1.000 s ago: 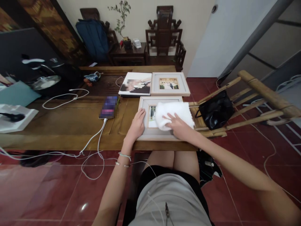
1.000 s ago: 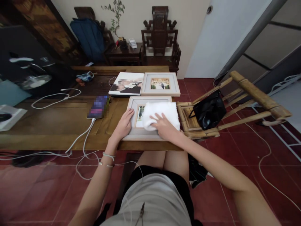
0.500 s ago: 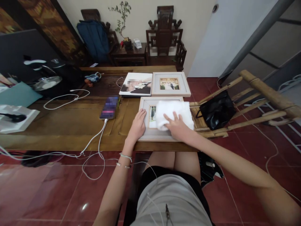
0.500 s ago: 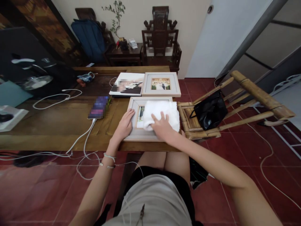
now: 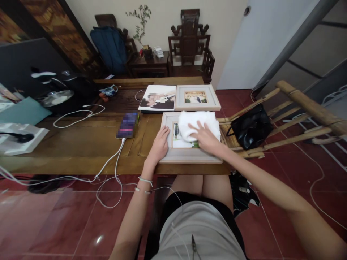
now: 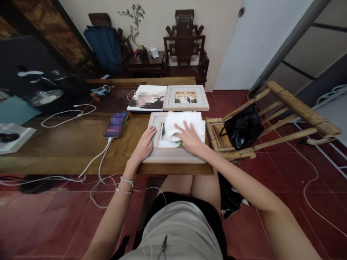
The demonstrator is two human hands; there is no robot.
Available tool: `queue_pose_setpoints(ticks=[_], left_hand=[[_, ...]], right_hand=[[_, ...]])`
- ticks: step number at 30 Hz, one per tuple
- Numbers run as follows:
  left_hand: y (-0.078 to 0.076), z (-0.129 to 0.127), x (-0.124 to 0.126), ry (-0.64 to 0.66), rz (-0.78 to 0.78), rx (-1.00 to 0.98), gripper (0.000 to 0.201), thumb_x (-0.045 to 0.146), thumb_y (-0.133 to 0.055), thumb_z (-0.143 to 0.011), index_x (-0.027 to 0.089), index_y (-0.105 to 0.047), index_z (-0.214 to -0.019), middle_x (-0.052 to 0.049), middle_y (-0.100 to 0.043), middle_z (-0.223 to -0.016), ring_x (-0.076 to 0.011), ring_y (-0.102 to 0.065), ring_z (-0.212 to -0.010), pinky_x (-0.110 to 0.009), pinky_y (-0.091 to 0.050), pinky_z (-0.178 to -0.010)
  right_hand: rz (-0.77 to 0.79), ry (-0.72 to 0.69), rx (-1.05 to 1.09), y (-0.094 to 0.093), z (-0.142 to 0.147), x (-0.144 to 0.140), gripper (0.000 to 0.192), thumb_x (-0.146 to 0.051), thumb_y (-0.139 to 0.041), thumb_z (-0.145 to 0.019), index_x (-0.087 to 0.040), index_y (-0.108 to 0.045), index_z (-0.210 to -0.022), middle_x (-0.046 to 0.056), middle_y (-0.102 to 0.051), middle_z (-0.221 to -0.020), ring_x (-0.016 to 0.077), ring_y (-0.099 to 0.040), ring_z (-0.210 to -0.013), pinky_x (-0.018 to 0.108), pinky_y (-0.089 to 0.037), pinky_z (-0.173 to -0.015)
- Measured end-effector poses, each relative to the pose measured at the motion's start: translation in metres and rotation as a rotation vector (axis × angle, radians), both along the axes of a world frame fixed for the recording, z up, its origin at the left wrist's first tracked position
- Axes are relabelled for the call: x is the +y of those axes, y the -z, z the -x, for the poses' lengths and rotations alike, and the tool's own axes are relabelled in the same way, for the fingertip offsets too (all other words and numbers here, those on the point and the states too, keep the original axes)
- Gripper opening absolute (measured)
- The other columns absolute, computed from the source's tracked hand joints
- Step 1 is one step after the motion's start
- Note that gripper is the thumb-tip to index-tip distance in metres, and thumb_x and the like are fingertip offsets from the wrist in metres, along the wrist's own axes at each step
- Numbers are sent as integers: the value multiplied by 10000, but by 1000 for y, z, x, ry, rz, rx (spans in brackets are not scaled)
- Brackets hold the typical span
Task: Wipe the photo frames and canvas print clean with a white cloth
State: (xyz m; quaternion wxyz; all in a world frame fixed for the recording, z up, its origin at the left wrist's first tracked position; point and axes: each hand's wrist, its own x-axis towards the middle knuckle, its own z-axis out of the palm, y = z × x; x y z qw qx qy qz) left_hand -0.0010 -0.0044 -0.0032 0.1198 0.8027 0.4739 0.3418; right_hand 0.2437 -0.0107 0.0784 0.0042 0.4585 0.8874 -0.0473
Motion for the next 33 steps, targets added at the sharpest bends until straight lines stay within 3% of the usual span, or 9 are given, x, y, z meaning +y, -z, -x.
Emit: queue_pose_setpoints(ticks=[4,7,11,14,17,21,25,28,33], left_hand=[[1,1,0,0,-11,-4,549,3,-332,-813,76,-479,-1337,-184,-458,-1432,-254,-318,-1411,-512,-275,-1169],[1,1,-1,-2,-16,-6,556,-1,-336,-810,90,-475,-1341,-172,-459,-1435,-246,-317,-1412,-507,-274,-1170],[0,0,-1,-10,-18,-9,562,0,-340,-814,121,-471,-1348,-147,-464,-1437,-235,-320,-1411,-509,-278,-1169],[-1,-1,-3,-18,-29,-15,551,5,-338,-822,122,-475,-1343,-145,-471,-1431,-233,-328,-1407,-506,-288,-1166],[-2,-3,-4,-29,-36,-17,542,5,-329,-823,104,-481,-1334,-159,-473,-1426,-235,-330,-1406,-501,-293,-1164],[-3,-3,-4,-27,-23,-24,561,3,-333,-817,137,-478,-1342,-131,-473,-1432,-226,-324,-1410,-502,-289,-1167],[-3,-1,-3,-18,-4,-8,539,15,-330,-830,109,-478,-1340,-153,-460,-1438,-233,-314,-1414,-498,-274,-1174],[-2,0,-2,-5,-6,2,549,11,-329,-824,104,-471,-1346,-158,-459,-1438,-237,-310,-1415,-504,-270,-1173],[0,2,-1,3,-4,-4,548,15,-332,-825,97,-468,-1349,-166,-458,-1439,-242,-313,-1414,-514,-275,-1168]], right_hand=[[-220,143,35,10,-14,59,740,104,-351,-649,-196,-565,-1291,53,-184,-1586,394,-41,-1436,693,-140,-1094],[-215,119,-57,14,-9,65,646,70,-397,-715,-194,-589,-1272,72,-204,-1581,445,-67,-1420,722,-146,-1072],[-111,75,-180,9,8,17,526,-9,-458,-783,-163,-604,-1265,118,-225,-1569,511,-135,-1382,731,-181,-1048],[23,56,-232,-12,15,-37,527,-11,-474,-772,-148,-605,-1263,152,-250,-1554,531,-196,-1358,730,-237,-1023],[199,-90,-211,-37,17,-81,588,2,-460,-763,-172,-560,-1316,161,-286,-1537,521,-311,-1317,677,-390,-951],[247,-212,-148,-42,20,-100,581,-7,-456,-755,-164,-565,-1304,154,-277,-1541,505,-299,-1332,670,-398,-953],[123,-185,-42,-15,16,-69,608,-19,-448,-753,-176,-530,-1335,130,-281,-1547,443,-210,-1393,672,-289,-1039],[-22,-119,-1,3,5,-18,612,1,-440,-748,-176,-534,-1326,120,-263,-1556,378,-152,-1427,629,-166,-1114],[-223,-54,9,11,-3,64,502,-86,-465,-849,-145,-508,-1346,136,-201,-1575,407,-99,-1429,659,-119,-1109]])
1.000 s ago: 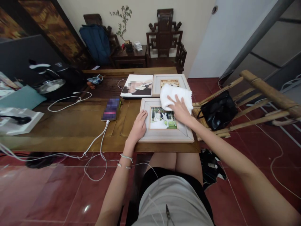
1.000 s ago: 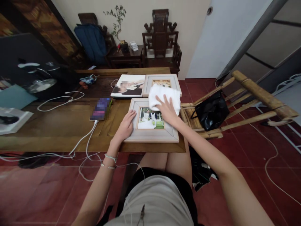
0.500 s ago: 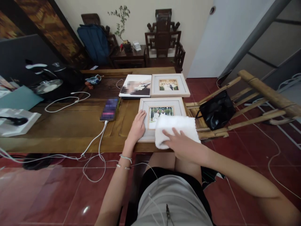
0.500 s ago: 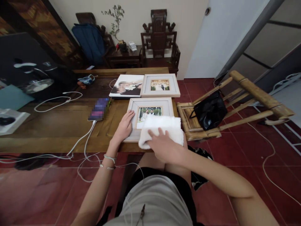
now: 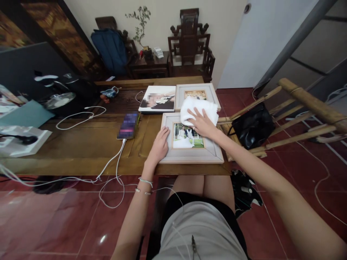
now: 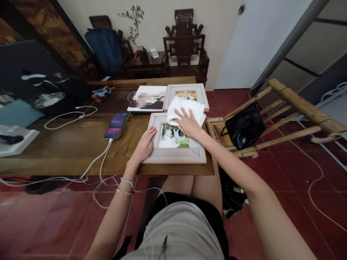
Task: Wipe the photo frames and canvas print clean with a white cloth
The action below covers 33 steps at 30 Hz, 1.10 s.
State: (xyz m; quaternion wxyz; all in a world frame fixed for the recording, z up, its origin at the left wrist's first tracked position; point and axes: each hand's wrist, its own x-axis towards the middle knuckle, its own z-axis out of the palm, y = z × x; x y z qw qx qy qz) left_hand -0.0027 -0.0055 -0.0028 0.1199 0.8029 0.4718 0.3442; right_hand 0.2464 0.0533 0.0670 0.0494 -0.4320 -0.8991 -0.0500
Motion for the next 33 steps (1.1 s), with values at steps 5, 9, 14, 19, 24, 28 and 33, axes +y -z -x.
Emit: queue_pose_setpoints(ticks=[5,9,14,19,24,28,33], left_hand=[[-1,0,-2,-5,11,-24,556,20,-339,-824,129,-473,-1352,-138,-452,-1449,-236,-310,-1417,-512,-266,-1175],[-1,-2,-3,-21,6,-16,552,16,-335,-825,118,-473,-1349,-146,-459,-1442,-237,-318,-1412,-507,-269,-1175],[-3,-5,-4,-31,-10,-20,560,13,-334,-828,137,-462,-1358,-131,-462,-1442,-231,-319,-1412,-507,-277,-1173],[-5,-5,-4,-34,-4,5,538,18,-319,-836,108,-474,-1344,-148,-458,-1441,-229,-314,-1414,-490,-279,-1174],[-2,-3,-1,-10,16,-11,565,23,-339,-820,121,-463,-1363,-144,-451,-1450,-241,-306,-1418,-510,-267,-1174],[-1,-1,1,16,21,-19,591,21,-348,-812,139,-443,-1384,-132,-450,-1454,-240,-298,-1422,-518,-259,-1175],[-1,-1,0,11,28,-24,577,23,-344,-818,132,-455,-1373,-140,-447,-1454,-246,-296,-1423,-524,-258,-1175]], right_hand=[[24,-17,-50,4,8,3,379,-201,-418,-941,-173,-580,-1282,109,-272,-1555,423,-102,-1425,710,-130,-1070],[152,-85,-76,-3,9,-56,368,-195,-449,-935,-208,-594,-1272,106,-354,-1519,390,-194,-1413,687,-201,-1060],[329,-189,-97,-26,9,-139,395,-138,-501,-876,-209,-608,-1250,108,-361,-1514,395,-275,-1383,653,-318,-1018],[327,-218,-70,-27,16,-163,372,-186,-530,-873,-211,-614,-1234,113,-354,-1516,431,-263,-1379,688,-313,-1001],[186,-185,-15,-7,12,-107,392,-163,-494,-890,-203,-583,-1270,99,-373,-1510,361,-235,-1409,651,-206,-1085],[41,-52,23,1,4,-36,399,-213,-418,-941,-197,-529,-1324,114,-338,-1526,362,-189,-1423,687,-140,-1084],[-19,15,29,4,7,15,381,-237,-411,-948,-175,-561,-1293,108,-191,-1581,419,-12,-1433,751,-67,-1052]])
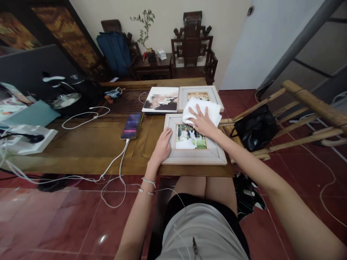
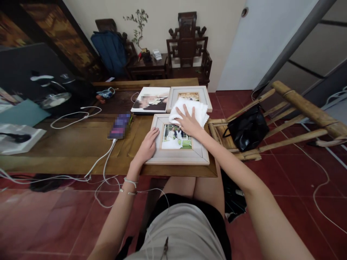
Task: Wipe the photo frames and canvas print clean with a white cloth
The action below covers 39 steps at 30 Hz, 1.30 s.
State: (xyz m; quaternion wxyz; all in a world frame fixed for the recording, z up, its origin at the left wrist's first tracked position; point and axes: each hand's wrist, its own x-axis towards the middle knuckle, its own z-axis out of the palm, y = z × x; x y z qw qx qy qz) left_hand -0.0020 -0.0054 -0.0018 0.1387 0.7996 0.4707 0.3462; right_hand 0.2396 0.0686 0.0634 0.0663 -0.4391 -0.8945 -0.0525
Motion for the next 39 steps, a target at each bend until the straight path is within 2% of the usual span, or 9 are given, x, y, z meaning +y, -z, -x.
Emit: queue_pose_setpoints(ticks=[4,11,15,19,23,27,30,34,39], left_hand=[[1,-2,0,-14,-8,2,568,17,-339,-820,133,-470,-1360,-134,-459,-1445,-239,-311,-1417,-502,-267,-1179],[2,-4,-1,-39,-21,-9,557,18,-335,-824,110,-464,-1358,-154,-464,-1437,-240,-324,-1411,-503,-273,-1174],[1,-4,-1,-36,-10,-16,565,19,-338,-825,128,-460,-1366,-139,-459,-1446,-236,-318,-1414,-497,-267,-1178],[1,-4,-1,-32,-2,10,552,21,-324,-827,71,-460,-1360,-179,-450,-1443,-252,-318,-1412,-496,-264,-1179],[3,-4,1,-22,5,0,572,21,-335,-815,93,-458,-1370,-162,-447,-1450,-253,-316,-1413,-497,-263,-1180],[4,-4,1,-23,5,-22,586,19,-341,-810,120,-461,-1374,-133,-455,-1450,-240,-312,-1416,-481,-255,-1187],[4,-5,0,-29,17,-40,574,23,-342,-814,108,-469,-1367,-141,-453,-1449,-238,-309,-1418,-469,-251,-1191],[4,-6,0,-41,8,-36,566,23,-332,-822,112,-470,-1363,-142,-459,-1444,-236,-316,-1414,-475,-261,-1185],[5,-7,0,-45,-11,-38,546,40,-322,-836,111,-472,-1357,-142,-466,-1438,-232,-319,-1414,-478,-269,-1181]], right_hand=[[93,-76,-39,1,4,-20,369,-265,-373,-973,-176,-602,-1247,105,-281,-1552,413,-75,-1431,746,-111,-1048],[387,-244,-57,-34,1,-134,363,-143,-406,-922,-207,-615,-1212,88,-399,-1496,335,-295,-1383,627,-327,-1028],[433,-322,-4,-46,4,-168,321,-240,-383,-966,-236,-632,-1169,63,-426,-1480,325,-332,-1362,622,-385,-985],[330,-312,-15,-28,7,-148,346,-213,-441,-932,-207,-583,-1248,78,-365,-1516,350,-245,-1404,667,-308,-1026],[208,-250,-62,-7,0,-85,440,-119,-482,-865,-196,-556,-1293,98,-316,-1537,356,-185,-1426,678,-200,-1078],[56,-127,-71,-2,-6,-20,498,-86,-488,-839,-180,-531,-1326,106,-238,-1564,402,-122,-1429,738,-133,-1060],[17,-57,-62,-2,-3,2,478,-98,-463,-852,-187,-549,-1314,75,-251,-1562,440,-93,-1421,779,-131,-1027],[95,-117,-102,-1,5,-25,466,-101,-454,-859,-200,-563,-1301,69,-304,-1544,431,-114,-1420,761,-163,-1032],[301,-232,-131,-22,7,-109,492,-59,-439,-831,-198,-570,-1284,71,-356,-1521,404,-226,-1398,694,-281,-1029]])
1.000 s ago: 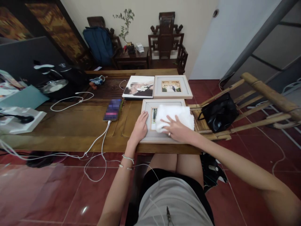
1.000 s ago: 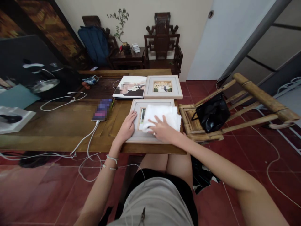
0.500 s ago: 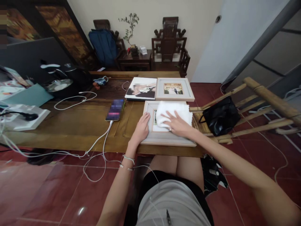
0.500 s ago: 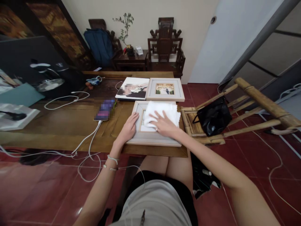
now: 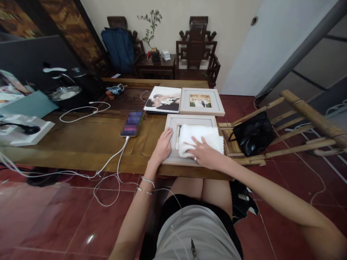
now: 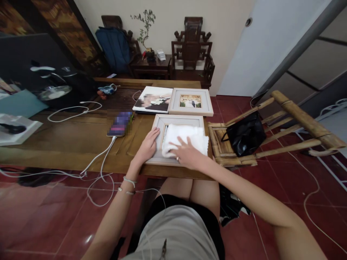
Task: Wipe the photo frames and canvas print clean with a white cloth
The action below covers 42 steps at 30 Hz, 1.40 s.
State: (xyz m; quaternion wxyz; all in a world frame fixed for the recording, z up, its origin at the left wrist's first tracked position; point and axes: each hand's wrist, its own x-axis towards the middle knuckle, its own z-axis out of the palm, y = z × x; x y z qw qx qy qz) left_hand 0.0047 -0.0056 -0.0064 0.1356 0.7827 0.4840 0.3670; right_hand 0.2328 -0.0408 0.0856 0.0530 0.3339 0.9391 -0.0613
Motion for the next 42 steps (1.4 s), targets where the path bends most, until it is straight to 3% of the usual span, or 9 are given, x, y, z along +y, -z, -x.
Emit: queue_pose_setpoints(ticks=[4,8,18,21,24,28,32,37,42], left_hand=[[-2,-1,0,-5,20,-10,513,82,-315,-874,132,-469,-1361,-129,-460,-1448,-223,-315,-1415,-478,-269,-1178],[-9,-3,-2,-31,70,-42,444,212,-302,-951,113,-482,-1344,-141,-465,-1442,-228,-336,-1405,-472,-256,-1180],[-20,-3,-9,14,129,-245,572,473,-256,-995,192,-249,-1493,-111,-254,-1567,-226,-239,-1447,-445,-179,-1199],[-18,-3,-8,15,100,-263,598,494,-250,-991,190,-213,-1504,-119,-239,-1571,-236,-217,-1453,-445,-163,-1202],[-18,-2,-9,25,96,-301,625,528,-234,-982,194,-197,-1510,-118,-222,-1576,-242,-209,-1455,-440,-161,-1201],[-20,-1,-12,63,80,-372,646,558,-118,-974,205,-225,-1505,-96,-236,-1575,-230,-234,-1448,-430,-180,-1198],[-21,-2,-11,-16,174,-225,594,499,-164,-994,174,-339,-1460,-106,-344,-1529,-225,-302,-1423,-438,-221,-1189],[-18,-5,-6,-40,118,6,493,386,-310,-986,127,-450,-1382,-128,-458,-1454,-234,-310,-1419,-454,-241,-1182],[-14,-5,-5,-22,74,42,464,314,-319,-981,106,-457,-1372,-146,-462,-1447,-234,-319,-1414,-459,-269,-1172]], right_hand=[[128,-130,42,-19,2,-48,515,-66,-458,-816,-229,-557,-1295,51,-344,-1529,387,-255,-1391,661,-359,-999],[97,-142,59,-10,12,-48,517,-69,-477,-812,-239,-564,-1292,51,-337,-1531,402,-211,-1404,710,-305,-1004],[-217,52,115,26,46,89,444,-87,-426,-872,-187,-574,-1279,54,-259,-1562,409,-26,-1434,767,-93,-1049],[-248,105,119,26,59,103,417,-108,-435,-880,-170,-588,-1263,67,-254,-1563,435,-24,-1426,780,-86,-1040],[-179,93,95,24,62,82,410,-127,-421,-896,-169,-588,-1269,77,-244,-1565,455,-54,-1419,804,-140,-1004],[-24,-95,62,16,49,26,418,-104,-444,-868,-223,-616,-1231,43,-287,-1552,411,-80,-1431,777,-165,-1023],[51,-155,57,5,20,-12,489,-39,-459,-813,-235,-605,-1237,47,-331,-1533,362,-125,-1438,745,-195,-1038],[48,-49,26,-10,-33,-25,491,-9,-467,-771,-213,-630,-1187,67,-377,-1508,340,-166,-1435,697,-221,-1063],[53,25,34,-17,-68,-14,415,-36,-436,-800,-180,-651,-1125,134,-557,-1352,289,-262,-1414,620,-258,-1093]])
